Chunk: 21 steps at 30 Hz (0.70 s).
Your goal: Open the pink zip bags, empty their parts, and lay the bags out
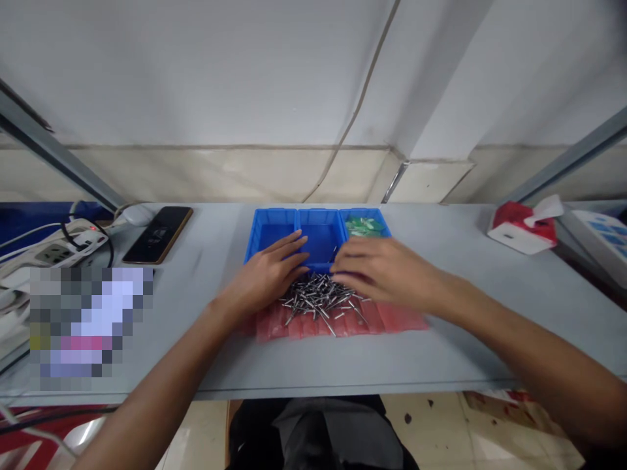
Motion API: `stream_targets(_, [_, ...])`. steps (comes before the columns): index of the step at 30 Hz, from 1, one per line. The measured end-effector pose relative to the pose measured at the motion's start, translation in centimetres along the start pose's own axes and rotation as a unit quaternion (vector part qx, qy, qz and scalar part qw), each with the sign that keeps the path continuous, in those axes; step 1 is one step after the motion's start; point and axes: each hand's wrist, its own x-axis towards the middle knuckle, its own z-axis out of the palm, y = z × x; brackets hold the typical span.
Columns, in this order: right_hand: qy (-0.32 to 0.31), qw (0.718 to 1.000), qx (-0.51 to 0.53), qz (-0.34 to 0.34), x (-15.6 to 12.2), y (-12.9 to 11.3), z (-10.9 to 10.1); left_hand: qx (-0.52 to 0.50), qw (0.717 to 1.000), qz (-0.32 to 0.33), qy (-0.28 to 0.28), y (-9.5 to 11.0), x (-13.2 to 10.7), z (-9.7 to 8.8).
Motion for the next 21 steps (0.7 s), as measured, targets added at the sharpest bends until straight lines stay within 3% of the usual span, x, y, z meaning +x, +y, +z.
stream_targets(3, [0.039, 0.992, -0.118, -0.009, 1.9, 2.3, 0.1, 0.001, 1.000, 0.008, 0.012, -0.1, 0.1, 0.3])
stream_targets(5, [-0.027, 0.985, -0.149, -0.078, 3.4, 3.9, 0.6, -0.011, 1.000, 0.007, 0.015, -0.2, 0.1, 0.4])
stream_targets(8, [-0.096, 0.980, -0.133, -0.111, 4.9, 5.3, 1.7, -0.027, 0.999, 0.000, 0.017, -0.5, 0.2, 0.5])
stream_targets(16, [-0.161, 0.979, -0.072, -0.102, 5.3, 4.4, 3.1, -0.046, 0.999, -0.019, 0.022, -0.2, 0.4, 0.6])
stream_targets(21, [-0.120, 0.986, -0.055, -0.104, 5.3, 3.9, 3.4, -0.035, 0.999, -0.005, 0.014, -0.1, 0.5, 0.5])
